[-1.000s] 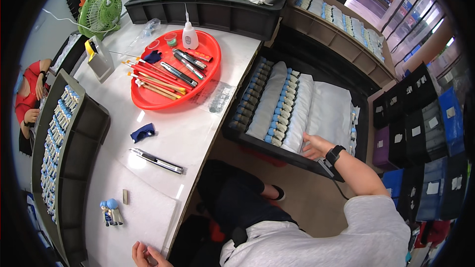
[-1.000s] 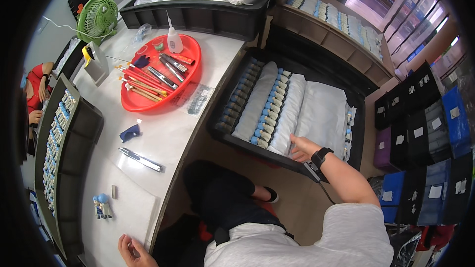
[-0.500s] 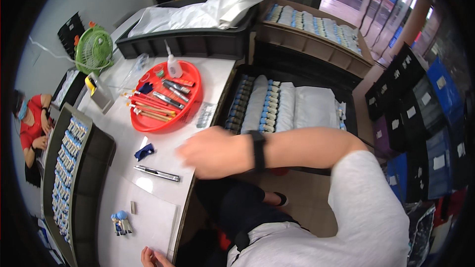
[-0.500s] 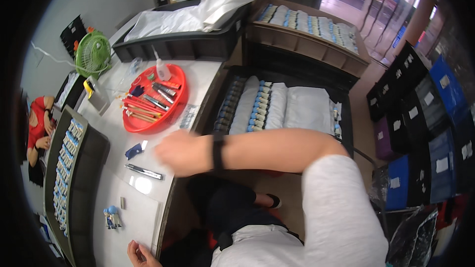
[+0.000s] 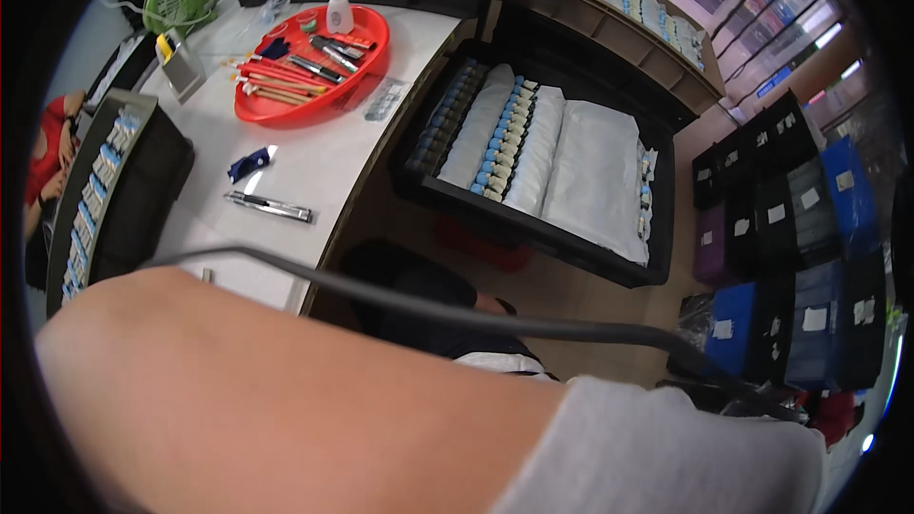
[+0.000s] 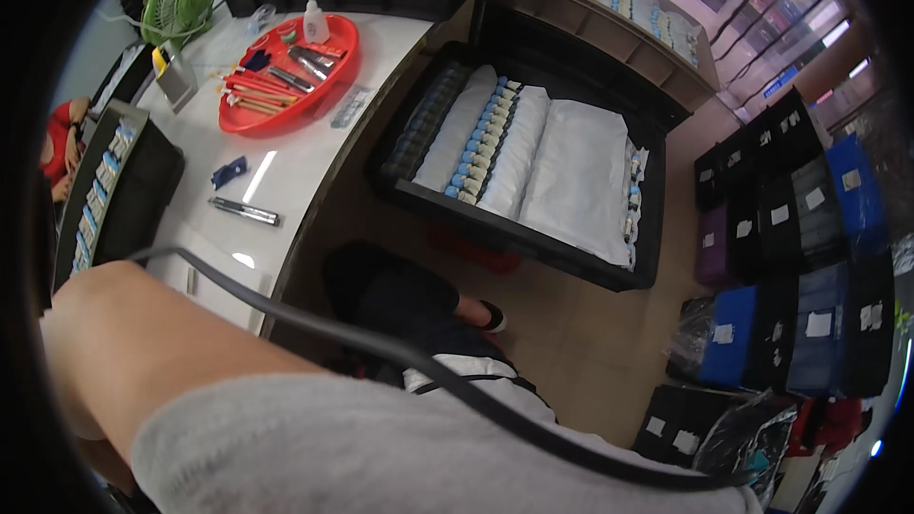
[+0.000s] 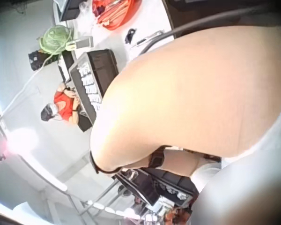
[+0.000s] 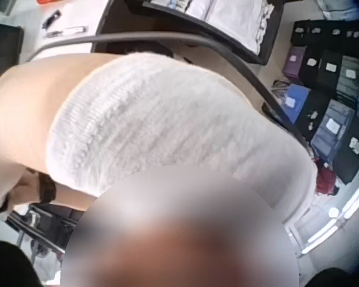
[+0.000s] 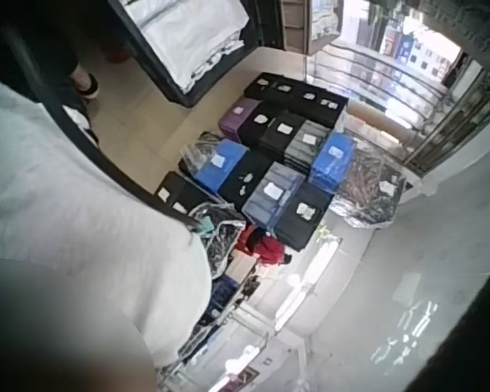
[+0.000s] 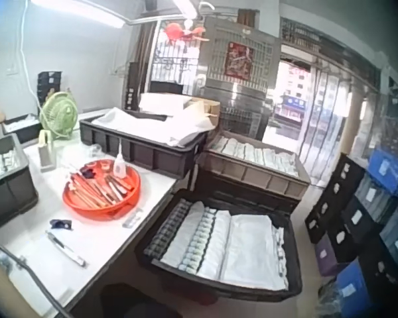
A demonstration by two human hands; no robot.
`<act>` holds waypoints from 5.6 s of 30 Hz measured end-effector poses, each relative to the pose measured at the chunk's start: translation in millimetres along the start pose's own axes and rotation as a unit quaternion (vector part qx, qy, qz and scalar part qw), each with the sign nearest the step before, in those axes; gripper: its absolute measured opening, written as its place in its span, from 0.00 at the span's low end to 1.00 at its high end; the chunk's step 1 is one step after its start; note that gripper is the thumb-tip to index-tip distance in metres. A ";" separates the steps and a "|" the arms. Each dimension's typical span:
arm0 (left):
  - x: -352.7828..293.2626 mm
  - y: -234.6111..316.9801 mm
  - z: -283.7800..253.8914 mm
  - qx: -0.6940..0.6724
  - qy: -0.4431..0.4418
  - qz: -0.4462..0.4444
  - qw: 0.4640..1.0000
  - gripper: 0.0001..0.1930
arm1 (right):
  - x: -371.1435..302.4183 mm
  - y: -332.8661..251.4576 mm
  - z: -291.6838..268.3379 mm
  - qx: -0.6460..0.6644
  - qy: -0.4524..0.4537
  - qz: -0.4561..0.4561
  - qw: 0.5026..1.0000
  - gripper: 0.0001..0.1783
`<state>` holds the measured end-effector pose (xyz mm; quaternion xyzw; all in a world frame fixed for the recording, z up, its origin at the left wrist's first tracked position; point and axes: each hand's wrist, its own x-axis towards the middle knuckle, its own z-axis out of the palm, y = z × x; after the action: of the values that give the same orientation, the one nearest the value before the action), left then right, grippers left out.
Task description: The person assembles small blue and white figurines by hand at a workbench. They pick up figurines from a tray, attach small red components, and place the finished units into a drawer. The process is repeated multiple times.
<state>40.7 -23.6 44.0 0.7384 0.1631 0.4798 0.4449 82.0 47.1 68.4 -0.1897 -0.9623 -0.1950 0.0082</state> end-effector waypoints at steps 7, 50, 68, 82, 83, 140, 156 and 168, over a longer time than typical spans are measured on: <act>5.8 -4.8 -18.7 -0.053 -0.038 0.047 0.997 0.14 | 16.3 -4.1 2.6 0.011 0.010 -0.009 1.000 0.11; 242.3 -92.0 -216.5 0.556 -0.183 -0.210 0.783 0.21 | -207.1 -45.1 130.0 0.497 0.345 0.495 0.624 0.12; 322.4 -284.7 -47.3 0.548 -0.407 -0.195 0.704 0.44 | -203.4 -18.0 119.4 0.443 0.369 0.399 0.712 0.11; 328.0 -278.8 -50.2 0.570 -0.408 -0.215 0.681 0.50 | -207.9 -19.0 120.3 0.448 0.370 0.385 0.717 0.10; 326.3 -283.2 -51.3 0.549 -0.400 -0.240 0.694 0.50 | -207.9 -19.5 120.5 0.449 0.370 0.385 0.717 0.09; 310.0 -251.4 -70.0 0.505 -0.495 -0.329 0.626 0.30 | -204.7 -23.9 120.2 0.421 0.350 0.397 0.737 0.10; 296.2 -267.3 -84.1 0.491 -0.528 -0.263 0.641 0.29 | -205.0 -22.4 121.5 0.414 0.362 0.387 0.740 0.10; 309.8 -179.5 -119.5 0.375 -0.348 -0.176 0.841 0.24 | -201.7 -22.5 119.4 0.424 0.359 0.379 0.740 0.10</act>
<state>122.7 342.0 89.6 0.9260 0.2923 0.0076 0.2387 267.9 0.2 -68.3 -0.4321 -0.7199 0.1989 0.5055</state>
